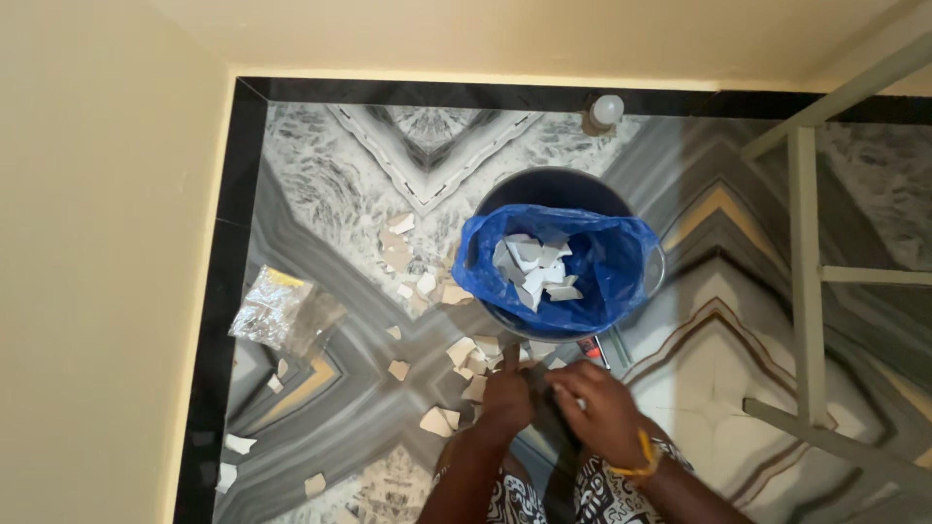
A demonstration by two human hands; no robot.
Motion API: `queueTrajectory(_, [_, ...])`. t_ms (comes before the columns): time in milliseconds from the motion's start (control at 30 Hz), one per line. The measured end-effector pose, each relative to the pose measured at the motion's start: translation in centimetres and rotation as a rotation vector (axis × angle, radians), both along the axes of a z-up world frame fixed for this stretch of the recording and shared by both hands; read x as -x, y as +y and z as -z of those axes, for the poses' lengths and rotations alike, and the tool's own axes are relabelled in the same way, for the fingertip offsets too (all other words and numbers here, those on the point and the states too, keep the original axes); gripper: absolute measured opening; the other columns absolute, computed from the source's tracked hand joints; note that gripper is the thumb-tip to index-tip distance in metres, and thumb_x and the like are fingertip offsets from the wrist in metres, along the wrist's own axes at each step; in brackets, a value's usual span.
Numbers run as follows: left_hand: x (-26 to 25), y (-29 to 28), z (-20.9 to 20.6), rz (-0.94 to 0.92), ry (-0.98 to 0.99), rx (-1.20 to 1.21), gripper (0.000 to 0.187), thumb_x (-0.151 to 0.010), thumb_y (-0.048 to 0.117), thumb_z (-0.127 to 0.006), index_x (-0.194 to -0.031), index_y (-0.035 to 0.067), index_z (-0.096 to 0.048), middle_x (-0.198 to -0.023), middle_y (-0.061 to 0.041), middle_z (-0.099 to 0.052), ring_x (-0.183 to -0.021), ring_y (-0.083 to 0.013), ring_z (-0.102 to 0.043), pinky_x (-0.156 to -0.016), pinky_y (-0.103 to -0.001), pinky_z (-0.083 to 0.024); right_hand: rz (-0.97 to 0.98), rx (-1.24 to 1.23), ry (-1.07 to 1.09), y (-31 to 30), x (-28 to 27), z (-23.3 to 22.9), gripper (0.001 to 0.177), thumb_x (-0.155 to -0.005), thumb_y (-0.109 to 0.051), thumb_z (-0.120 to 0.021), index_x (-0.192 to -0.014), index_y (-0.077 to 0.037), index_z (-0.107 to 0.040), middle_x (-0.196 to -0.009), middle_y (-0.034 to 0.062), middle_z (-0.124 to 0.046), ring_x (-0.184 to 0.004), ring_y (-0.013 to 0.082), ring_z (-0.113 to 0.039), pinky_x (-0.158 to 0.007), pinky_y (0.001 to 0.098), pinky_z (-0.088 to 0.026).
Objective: The person sits on a tiled floor and picks up small white debris pieces by hand, placing them into a blue plastic bag inside a bucket. The person also picks up a clear plastic wrapper and adds it to the bag.
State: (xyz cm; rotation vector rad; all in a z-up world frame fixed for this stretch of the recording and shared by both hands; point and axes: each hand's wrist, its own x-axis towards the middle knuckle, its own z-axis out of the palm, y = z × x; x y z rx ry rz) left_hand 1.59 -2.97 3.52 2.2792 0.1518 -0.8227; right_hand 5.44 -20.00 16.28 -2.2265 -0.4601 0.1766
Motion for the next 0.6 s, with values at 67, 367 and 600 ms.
queueTrajectory(67, [0.1, -0.5, 1.1, 0.140, -0.073, -0.073, 0.066, -0.079, 0.014, -0.068, -0.144, 0.017, -0.058, -0.159, -0.021, -0.031, -0.120, -0.0439, -0.056, -0.098, -0.052, -0.049, -0.015, 0.083, 0.114, 0.0, 1.2, 5.4, 0.028, -0.086, -0.011, -0.069, -0.114, -0.011, -0.072, -0.104, 0.0135, -0.071, -0.095, 0.0345, -0.069, -0.078, 0.0412, -0.056])
queueTrajectory(367, [1.3, -0.9, 2.7, 0.153, -0.139, -0.117, 0.058, -0.083, 0.017, -0.066, -0.133, -0.008, -0.052, -0.148, -0.024, -0.038, -0.132, -0.0448, -0.044, -0.108, -0.054, -0.034, 0.057, 0.495, 0.153, 2.4, 0.2, 22.8, 0.036, -0.074, -0.022, -0.070, -0.106, -0.006, -0.069, -0.104, 0.0246, -0.069, -0.097, 0.0444, -0.065, -0.087, 0.0524, -0.050])
queueTrajectory(600, [2.5, -0.7, 2.3, -0.003, -0.186, -0.023, 0.041, -0.085, 0.013, -0.066, -0.121, -0.003, -0.060, -0.134, -0.022, -0.052, -0.121, -0.0430, -0.052, -0.102, -0.051, -0.043, -0.107, 0.607, 0.072, 1.5, -0.3, 23.4, 0.027, -0.077, -0.014, -0.065, -0.102, -0.004, -0.070, -0.102, 0.0225, -0.071, -0.096, 0.0403, -0.068, -0.089, 0.0492, -0.052])
